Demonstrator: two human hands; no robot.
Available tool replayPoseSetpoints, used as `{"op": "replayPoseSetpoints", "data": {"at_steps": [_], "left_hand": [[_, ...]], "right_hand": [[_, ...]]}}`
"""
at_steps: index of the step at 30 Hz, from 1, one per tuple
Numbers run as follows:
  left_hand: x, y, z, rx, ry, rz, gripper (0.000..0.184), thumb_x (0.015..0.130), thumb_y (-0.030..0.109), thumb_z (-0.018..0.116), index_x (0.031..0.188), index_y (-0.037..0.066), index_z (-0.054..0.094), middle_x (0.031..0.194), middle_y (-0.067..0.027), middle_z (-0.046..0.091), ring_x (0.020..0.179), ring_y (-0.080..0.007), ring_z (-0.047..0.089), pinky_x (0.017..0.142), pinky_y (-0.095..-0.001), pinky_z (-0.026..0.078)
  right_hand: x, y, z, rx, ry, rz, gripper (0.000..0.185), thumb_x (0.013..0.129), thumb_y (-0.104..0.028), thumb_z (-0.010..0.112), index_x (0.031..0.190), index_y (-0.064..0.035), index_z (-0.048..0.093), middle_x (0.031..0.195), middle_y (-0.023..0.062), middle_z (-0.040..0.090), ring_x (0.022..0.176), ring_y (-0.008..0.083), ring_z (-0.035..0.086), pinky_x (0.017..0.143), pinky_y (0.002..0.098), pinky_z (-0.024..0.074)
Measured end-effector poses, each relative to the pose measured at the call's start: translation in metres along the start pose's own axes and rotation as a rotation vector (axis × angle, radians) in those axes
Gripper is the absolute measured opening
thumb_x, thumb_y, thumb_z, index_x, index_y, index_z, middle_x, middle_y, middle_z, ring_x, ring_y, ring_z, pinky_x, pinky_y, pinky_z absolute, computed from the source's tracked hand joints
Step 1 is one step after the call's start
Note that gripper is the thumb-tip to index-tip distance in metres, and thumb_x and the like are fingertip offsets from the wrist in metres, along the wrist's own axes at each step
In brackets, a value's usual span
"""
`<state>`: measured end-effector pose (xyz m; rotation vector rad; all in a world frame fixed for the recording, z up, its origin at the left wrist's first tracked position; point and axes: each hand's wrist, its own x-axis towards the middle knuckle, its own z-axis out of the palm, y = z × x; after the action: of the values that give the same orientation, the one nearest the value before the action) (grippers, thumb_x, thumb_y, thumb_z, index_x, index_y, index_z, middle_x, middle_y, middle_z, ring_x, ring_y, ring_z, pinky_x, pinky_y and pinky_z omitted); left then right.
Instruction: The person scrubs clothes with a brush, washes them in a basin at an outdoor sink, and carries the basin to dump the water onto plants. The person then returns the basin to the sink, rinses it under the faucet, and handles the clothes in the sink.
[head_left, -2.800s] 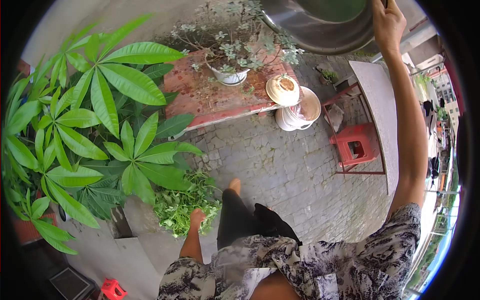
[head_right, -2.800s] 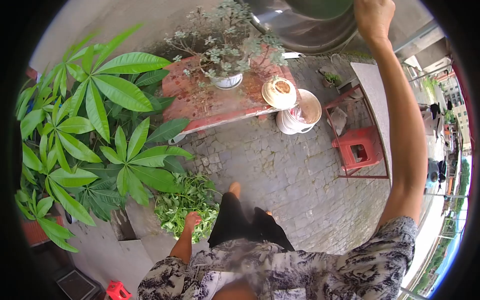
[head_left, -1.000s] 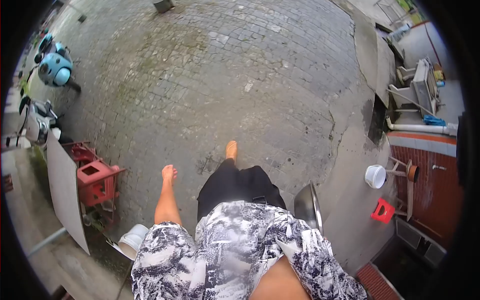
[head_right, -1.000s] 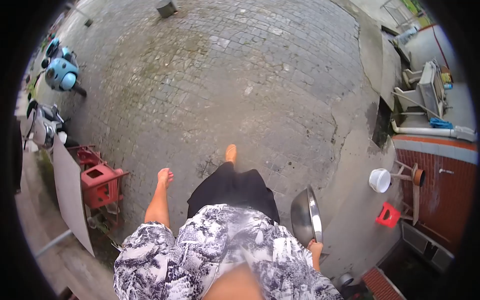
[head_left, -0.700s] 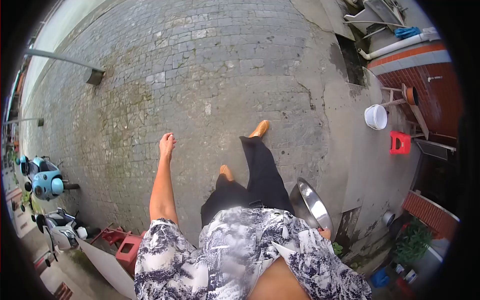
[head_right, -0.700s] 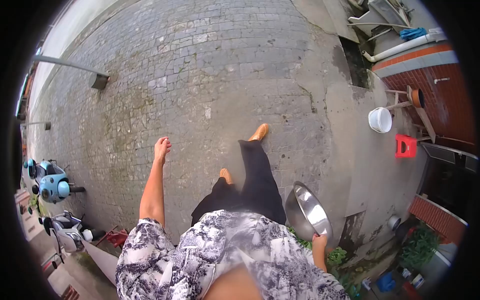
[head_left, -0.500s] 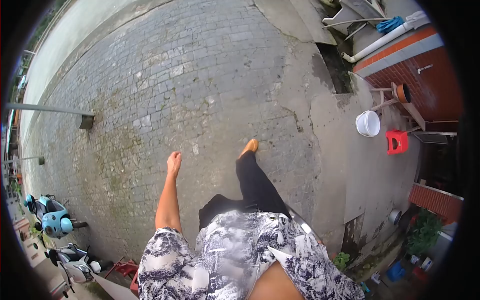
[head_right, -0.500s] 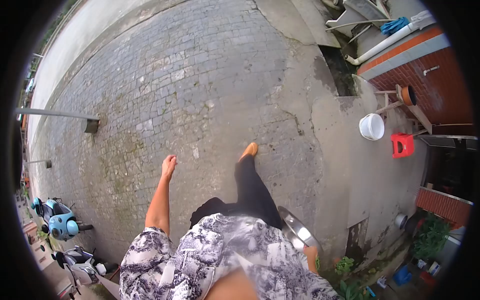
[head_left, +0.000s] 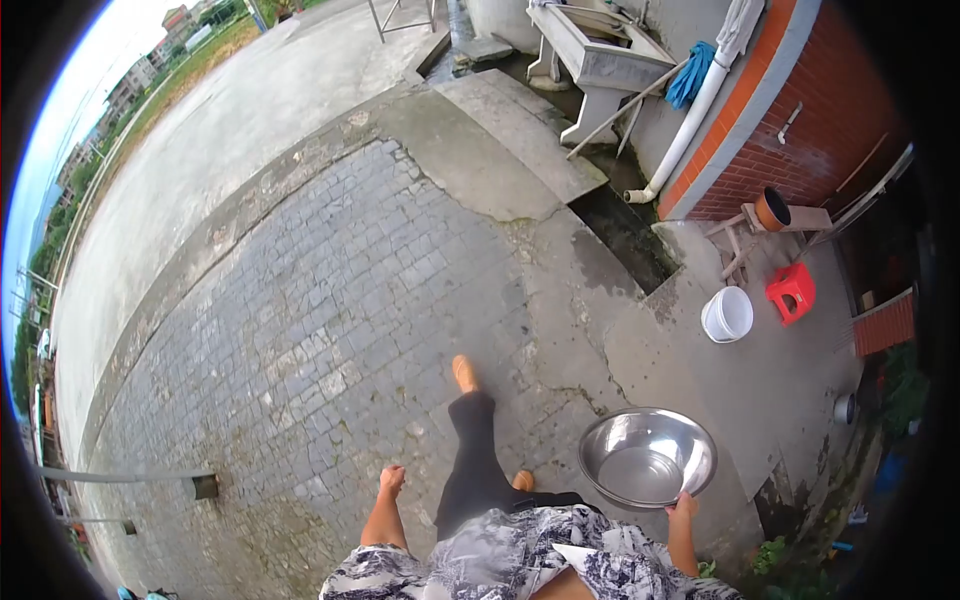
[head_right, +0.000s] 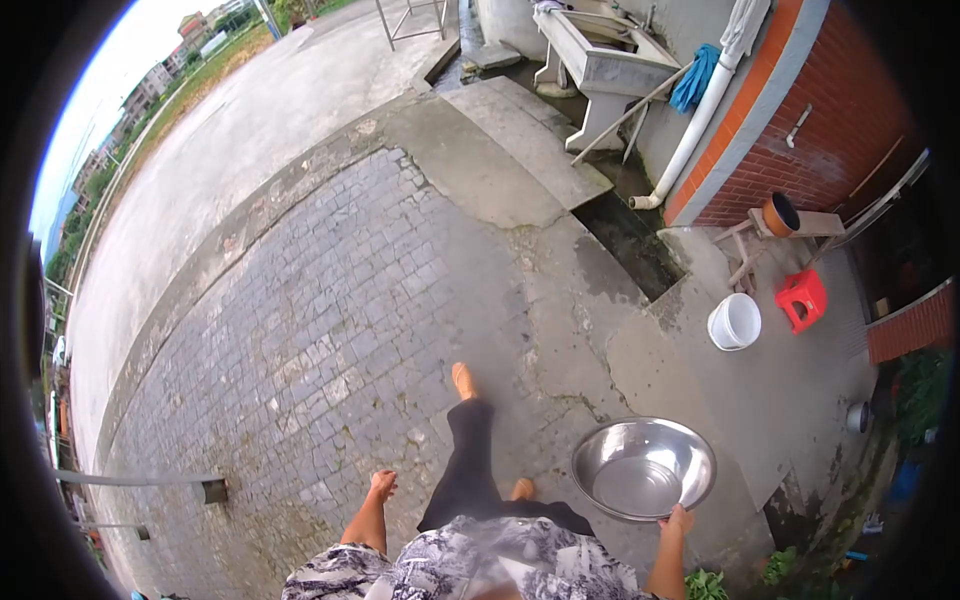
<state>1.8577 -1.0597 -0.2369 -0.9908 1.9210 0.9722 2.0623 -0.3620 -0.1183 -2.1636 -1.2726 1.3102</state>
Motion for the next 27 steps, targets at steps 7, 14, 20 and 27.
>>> {"op": "replayPoseSetpoints", "data": {"at_steps": [7, 14, 20, 27], "left_hand": [[0.106, 0.242, -0.072, -0.166, 0.030, 0.148, 0.032, 0.091, 0.025, 0.056, 0.117, 0.007, 0.060, 0.098, -0.0090, 0.066, 0.083, -0.0238, 0.066, 0.065, -0.0392, 0.051], [0.194, 0.482, -0.108, -0.153, -0.037, 0.378, 0.032, 0.092, 0.027, 0.057, 0.116, 0.006, 0.060, 0.095, -0.0081, 0.067, 0.082, -0.0187, 0.066, 0.064, -0.0325, 0.051], [0.245, 0.624, -0.109, -0.051, -0.098, 0.419, 0.033, 0.092, 0.026, 0.056, 0.117, 0.006, 0.060, 0.098, -0.0089, 0.068, 0.084, -0.0204, 0.067, 0.067, -0.0344, 0.052], [0.260, 0.717, -0.126, -0.042, -0.134, 0.159, 0.033, 0.093, 0.025, 0.054, 0.120, 0.006, 0.059, 0.098, -0.0120, 0.068, 0.084, -0.0242, 0.068, 0.068, -0.0390, 0.053]], "right_hand": [[0.004, 0.007, 0.100, -0.096, -0.620, -0.227, 0.030, 0.073, -0.011, 0.055, 0.097, 0.0064, 0.051, 0.086, 0.0201, 0.055, 0.070, 0.0327, 0.058, 0.072, 0.0588, 0.0563], [-0.104, -0.081, 0.235, 0.254, -0.107, 0.325, 0.022, 0.077, -0.015, 0.051, 0.088, 0.0039, 0.050, 0.076, 0.0137, 0.051, 0.063, 0.0279, 0.055, 0.076, 0.0571, 0.0565], [-0.165, -0.179, 0.359, 0.174, -0.325, 0.106, 0.017, 0.079, -0.016, 0.050, 0.080, 0.0012, 0.049, 0.068, 0.0088, 0.047, 0.057, 0.0239, 0.052, 0.078, 0.0549, 0.0566], [-0.165, -0.364, 0.570, 0.429, -0.335, 0.175, 0.014, 0.069, -0.008, 0.055, 0.080, -0.0021, 0.050, 0.071, 0.0125, 0.052, 0.059, 0.0243, 0.053, 0.074, 0.0494, 0.0545]]}}
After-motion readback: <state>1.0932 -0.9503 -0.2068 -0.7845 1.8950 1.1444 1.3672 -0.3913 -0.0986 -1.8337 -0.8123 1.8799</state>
